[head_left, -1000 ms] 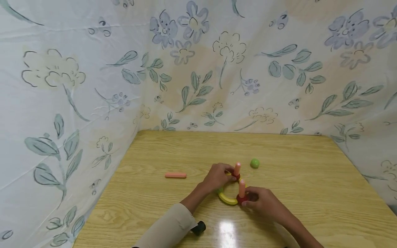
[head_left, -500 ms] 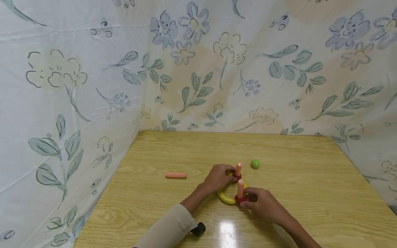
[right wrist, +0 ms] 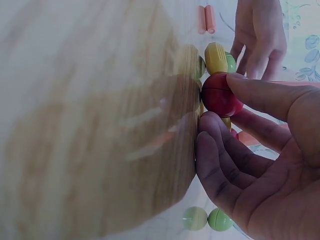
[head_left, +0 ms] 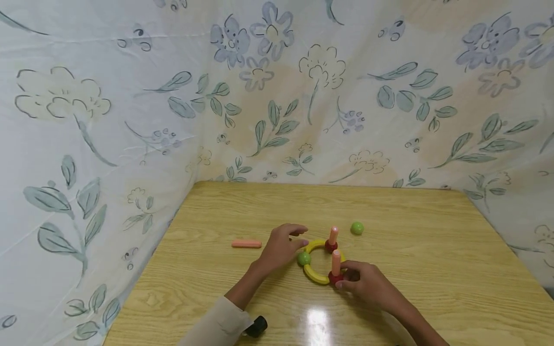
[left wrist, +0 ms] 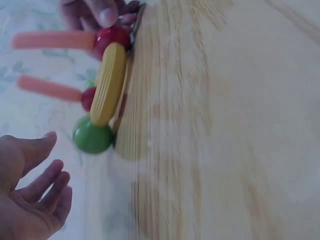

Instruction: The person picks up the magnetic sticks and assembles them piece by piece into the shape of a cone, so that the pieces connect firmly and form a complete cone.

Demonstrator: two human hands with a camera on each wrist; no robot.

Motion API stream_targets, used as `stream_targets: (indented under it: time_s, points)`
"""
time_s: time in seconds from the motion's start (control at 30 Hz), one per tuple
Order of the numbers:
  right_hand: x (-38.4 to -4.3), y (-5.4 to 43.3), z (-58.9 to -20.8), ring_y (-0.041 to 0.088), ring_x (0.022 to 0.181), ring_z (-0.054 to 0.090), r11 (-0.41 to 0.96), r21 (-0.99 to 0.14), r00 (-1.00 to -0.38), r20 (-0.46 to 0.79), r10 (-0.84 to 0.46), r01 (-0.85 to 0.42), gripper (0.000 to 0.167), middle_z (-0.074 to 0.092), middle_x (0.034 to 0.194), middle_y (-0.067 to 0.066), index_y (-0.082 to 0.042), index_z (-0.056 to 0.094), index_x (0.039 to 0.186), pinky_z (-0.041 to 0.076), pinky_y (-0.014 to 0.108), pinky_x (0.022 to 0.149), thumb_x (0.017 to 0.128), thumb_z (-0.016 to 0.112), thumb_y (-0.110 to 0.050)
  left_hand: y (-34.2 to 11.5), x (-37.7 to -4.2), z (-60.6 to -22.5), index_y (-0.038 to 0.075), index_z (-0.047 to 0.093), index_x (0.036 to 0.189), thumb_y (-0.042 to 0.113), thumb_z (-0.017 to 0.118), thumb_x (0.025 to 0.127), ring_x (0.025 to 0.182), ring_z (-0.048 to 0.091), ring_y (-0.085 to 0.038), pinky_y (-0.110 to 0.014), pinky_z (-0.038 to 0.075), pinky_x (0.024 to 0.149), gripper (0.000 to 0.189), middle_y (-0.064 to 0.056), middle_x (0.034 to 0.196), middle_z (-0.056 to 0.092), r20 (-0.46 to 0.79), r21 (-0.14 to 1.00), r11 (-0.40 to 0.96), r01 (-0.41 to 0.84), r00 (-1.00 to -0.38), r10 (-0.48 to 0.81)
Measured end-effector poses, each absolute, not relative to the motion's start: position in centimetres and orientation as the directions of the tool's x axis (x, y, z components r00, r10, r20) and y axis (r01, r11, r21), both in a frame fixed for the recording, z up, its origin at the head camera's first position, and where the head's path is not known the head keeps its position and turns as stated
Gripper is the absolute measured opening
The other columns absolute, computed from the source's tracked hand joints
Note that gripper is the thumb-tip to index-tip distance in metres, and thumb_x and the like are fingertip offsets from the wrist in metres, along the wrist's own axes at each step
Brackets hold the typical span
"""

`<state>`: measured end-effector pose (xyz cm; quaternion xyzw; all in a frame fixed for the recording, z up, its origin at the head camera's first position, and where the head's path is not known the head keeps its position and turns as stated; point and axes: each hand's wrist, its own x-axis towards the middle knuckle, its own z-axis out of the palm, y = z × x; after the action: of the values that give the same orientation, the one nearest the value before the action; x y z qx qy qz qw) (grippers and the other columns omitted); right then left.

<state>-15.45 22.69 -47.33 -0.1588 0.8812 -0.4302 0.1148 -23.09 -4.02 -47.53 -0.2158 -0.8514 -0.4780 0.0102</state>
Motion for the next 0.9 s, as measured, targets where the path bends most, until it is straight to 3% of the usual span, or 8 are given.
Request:
stream_targets:
  time_s: [0.53, 0.77, 0.9]
  points:
    - [-15.2, 22.8, -47.5, 0.01, 0.078, 0.062, 0.585, -0.792, -0.931, -0.06, -0.36, -0.175, 0.034, 0.07, 0.088, 0.0, -0.007, 0.075, 0.121, 0.051, 0.025, 0.064, 0.092, 0.084, -0.021, -13.0, -21.9, -46.9, 0.004, 0.072, 0.133, 0.011, 0.077, 0.098, 0.125, 0.063, -0.034, -0.056, 0.052, 0.104, 0.036, -0.012, 0.131, 0.071, 0.237, 0.836, 0.465, 0.292, -0.956, 0.174]
    - [-15.3, 22.9, -47.5, 0.01, 0.077, 0.062, 0.583, -0.796, -0.927, -0.076, -0.367, -0.165, 0.035, 0.069, 0.087, 0.0, -0.006, 0.075, 0.122, 0.051, 0.025, 0.064, 0.092, 0.084, -0.021, -16.0, -21.7, -47.7, 0.003, 0.072, 0.133, 0.019, 0.083, 0.093, 0.111, 0.074, -0.035, -0.053, 0.059, 0.095, 0.045, -0.014, 0.135, 0.068, 0.144, 0.839, 0.509, 0.193, -0.98, 0.134]
    - [-15.4, 22.8, -47.5, 0.009, 0.076, 0.062, 0.575, -0.801, -0.925, -0.073, -0.373, -0.169, 0.035, 0.07, 0.087, 0.0, -0.005, 0.075, 0.122, 0.051, 0.025, 0.064, 0.091, 0.084, -0.02, -17.2, -21.6, -48.3, 0.001, 0.074, 0.129, 0.018, 0.084, 0.092, 0.122, 0.068, -0.039, -0.057, 0.055, 0.099, 0.042, -0.017, 0.131, 0.072, 0.174, 0.782, 0.582, 0.222, -0.975, 0.137]
